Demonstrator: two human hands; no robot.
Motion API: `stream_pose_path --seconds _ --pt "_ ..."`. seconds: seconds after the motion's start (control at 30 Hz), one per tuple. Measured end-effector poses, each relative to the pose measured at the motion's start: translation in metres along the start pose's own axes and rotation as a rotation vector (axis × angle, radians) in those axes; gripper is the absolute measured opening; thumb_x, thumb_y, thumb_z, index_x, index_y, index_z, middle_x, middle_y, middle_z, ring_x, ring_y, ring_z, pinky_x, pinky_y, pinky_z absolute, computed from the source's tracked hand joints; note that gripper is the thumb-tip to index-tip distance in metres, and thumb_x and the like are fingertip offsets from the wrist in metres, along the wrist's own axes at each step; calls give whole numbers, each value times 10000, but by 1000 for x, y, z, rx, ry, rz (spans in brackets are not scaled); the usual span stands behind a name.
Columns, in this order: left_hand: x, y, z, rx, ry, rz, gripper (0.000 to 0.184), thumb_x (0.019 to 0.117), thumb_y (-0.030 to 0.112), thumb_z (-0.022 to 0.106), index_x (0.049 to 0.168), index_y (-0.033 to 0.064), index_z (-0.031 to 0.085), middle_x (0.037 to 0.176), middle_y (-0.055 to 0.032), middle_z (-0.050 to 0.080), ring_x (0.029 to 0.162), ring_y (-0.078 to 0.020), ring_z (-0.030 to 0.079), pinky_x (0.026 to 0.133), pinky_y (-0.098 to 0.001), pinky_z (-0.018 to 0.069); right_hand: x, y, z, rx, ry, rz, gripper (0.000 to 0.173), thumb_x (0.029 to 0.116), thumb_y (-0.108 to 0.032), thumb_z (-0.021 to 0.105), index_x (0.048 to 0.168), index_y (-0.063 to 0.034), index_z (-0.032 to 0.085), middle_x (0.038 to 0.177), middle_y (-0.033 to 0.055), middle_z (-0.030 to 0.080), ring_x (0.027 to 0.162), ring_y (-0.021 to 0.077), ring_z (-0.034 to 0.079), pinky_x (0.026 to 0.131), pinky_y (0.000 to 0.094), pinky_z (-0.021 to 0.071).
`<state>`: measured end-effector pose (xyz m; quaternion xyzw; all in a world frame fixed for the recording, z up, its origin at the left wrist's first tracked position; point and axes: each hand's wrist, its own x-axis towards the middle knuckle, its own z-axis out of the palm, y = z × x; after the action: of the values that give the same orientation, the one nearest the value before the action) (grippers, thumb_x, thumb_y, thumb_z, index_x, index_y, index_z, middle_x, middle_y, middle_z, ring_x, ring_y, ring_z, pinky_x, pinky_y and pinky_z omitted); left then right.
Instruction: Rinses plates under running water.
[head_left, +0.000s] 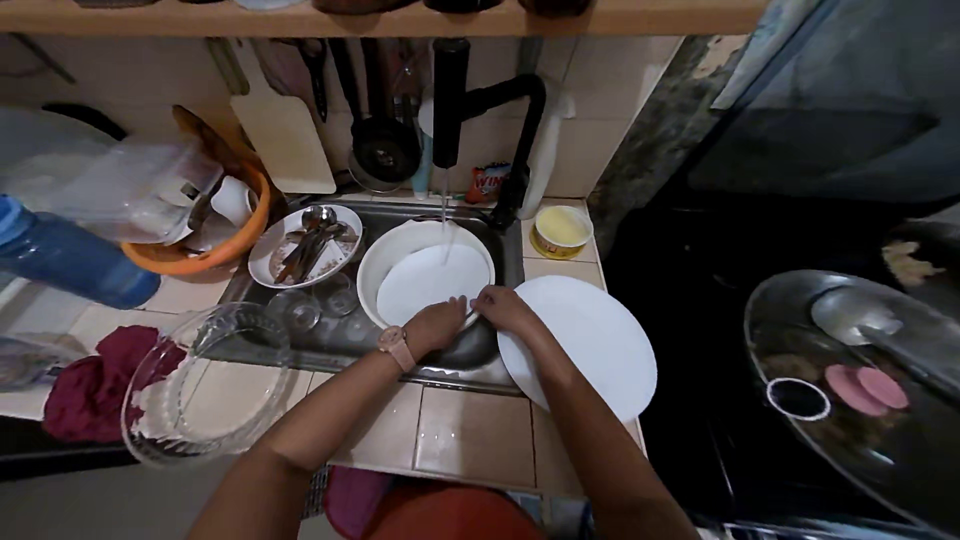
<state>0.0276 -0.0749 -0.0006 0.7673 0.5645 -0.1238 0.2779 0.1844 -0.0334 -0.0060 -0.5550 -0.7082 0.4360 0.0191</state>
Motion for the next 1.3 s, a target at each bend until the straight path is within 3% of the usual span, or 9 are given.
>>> stream_pose_path --seconds 0.17,0.3,0.43,0.6,0.8,0.9,1.03,1.13,1.3 --pt "-6 4 8 39 90 -31 547 1047 16 450 1564 -56 286 1499 -296 456 1320 -449 537 1050 -564 469 11 -7 4 264 43 117 445 1111 -338 459 1291 58 555 941 156 621 719 177 588 718 320 522" --pt "-6 -5 13 41 242 -6 492 1053 18 451 1537 -31 378 1439 -277 536 1287 -447 568 1020 -570 485 17 -10 9 547 140 116 373 1111 -274 468 1260 59 545 814 96 592 625 121 559 626 269 506" --pt "-3 -27 6 -49 421 -42 381 1068 55 452 1429 -17 550 1223 -275 671 1158 -455 646 975 -591 504 22 -24 17 929 264 136 441 1120 -274 441 1394 71 425 1005 211 633 756 214 669 715 339 582" --pt "-2 -29 0 -164 422 -78 358 1069 57 421 1373 -34 587 1196 -278 680 1147 -447 654 1007 -584 487 52 -45 28 1154 122 161 583 1109 -417 416 1503 8 348 1291 261 580 1000 311 654 833 424 563" --pt "-22 -20 9 -216 574 -15 400 1057 37 411 1418 -65 549 1288 -278 660 1190 -431 654 1050 -538 485 31 -78 24 1021 335 180 365 1072 -107 486 1396 57 453 1191 250 584 936 284 622 791 400 540" --pt "-32 -23 14 -209 562 193 438 1084 113 430 1471 -87 471 1472 -267 536 1373 -391 533 1171 -491 393 13 -67 26 1096 435 77 371 1036 -23 511 1396 56 474 1195 247 604 973 277 634 821 413 548" --pt "-44 -43 -2 -205 255 259 622 1103 382 374 1619 49 276 1688 -172 232 1580 -367 130 1225 -677 10 0 -43 33 1357 532 -47 377 1037 29 450 1412 57 420 1197 224 593 994 235 648 851 394 570" --pt "-34 -68 -19 -126 227 48 691 1095 465 388 1635 67 225 1698 -207 161 1577 -425 65 1187 -740 -25 -8 -36 39 1486 532 -38 348 1046 14 438 1391 47 414 1140 190 602 937 198 660 810 360 582" --pt "8 -95 -47 -24 504 -204 821 1073 569 359 1621 -18 182 1688 -273 105 1569 -459 33 1196 -729 -10 -4 -36 56 1640 441 -36 377 1080 -55 424 1449 4 368 1175 190 618 975 209 678 832 372 595"
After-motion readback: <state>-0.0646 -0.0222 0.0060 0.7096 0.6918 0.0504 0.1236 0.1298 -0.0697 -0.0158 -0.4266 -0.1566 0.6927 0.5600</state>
